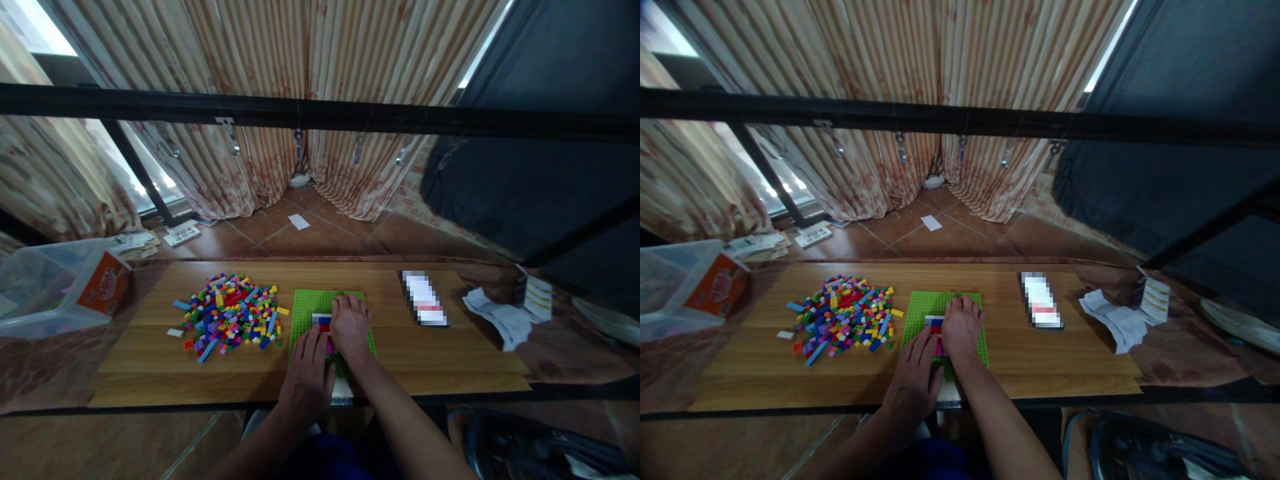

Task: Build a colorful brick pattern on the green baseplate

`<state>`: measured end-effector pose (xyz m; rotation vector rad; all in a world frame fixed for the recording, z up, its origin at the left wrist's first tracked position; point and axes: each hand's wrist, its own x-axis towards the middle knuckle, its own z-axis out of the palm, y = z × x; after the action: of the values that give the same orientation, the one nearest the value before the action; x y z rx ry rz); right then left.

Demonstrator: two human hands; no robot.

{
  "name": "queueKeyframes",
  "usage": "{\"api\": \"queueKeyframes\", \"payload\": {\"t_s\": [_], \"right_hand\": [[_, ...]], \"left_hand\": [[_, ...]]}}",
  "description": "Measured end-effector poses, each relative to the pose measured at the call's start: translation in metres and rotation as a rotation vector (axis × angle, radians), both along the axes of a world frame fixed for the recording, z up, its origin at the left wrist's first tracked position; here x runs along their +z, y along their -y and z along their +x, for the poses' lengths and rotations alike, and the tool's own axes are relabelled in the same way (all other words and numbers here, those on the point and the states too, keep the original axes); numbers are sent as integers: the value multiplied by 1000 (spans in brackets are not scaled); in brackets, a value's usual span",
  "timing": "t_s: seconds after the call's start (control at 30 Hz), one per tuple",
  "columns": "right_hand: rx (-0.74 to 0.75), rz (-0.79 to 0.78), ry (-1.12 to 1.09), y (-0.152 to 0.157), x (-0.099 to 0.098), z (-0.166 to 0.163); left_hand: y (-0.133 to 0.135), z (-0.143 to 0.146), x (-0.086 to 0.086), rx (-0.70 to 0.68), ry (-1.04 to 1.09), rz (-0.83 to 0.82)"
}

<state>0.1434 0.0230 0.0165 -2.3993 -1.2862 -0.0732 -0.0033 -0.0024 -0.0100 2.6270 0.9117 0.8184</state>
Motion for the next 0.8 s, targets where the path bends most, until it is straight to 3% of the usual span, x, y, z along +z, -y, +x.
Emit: {"api": "queueKeyframes", "payload": {"t_s": [0.27,0.4,0.53,0.63,0.8], "right_hand": [[5,-79,41,1,4,1],[62,-16,28,4,5,6],[202,144,-43,18,4,10],[300,254,-84,37,-2,6],[351,269,-41,68,-17,-7]], "left_hand": [[4,0,12,-1,-22,-152],[3,-3,21,-22,-10,-255],[0,-19,27,-22,81,-266],[-7,-44,28,87,146,-216],[-27,-100,27,336,177,-124]]}}
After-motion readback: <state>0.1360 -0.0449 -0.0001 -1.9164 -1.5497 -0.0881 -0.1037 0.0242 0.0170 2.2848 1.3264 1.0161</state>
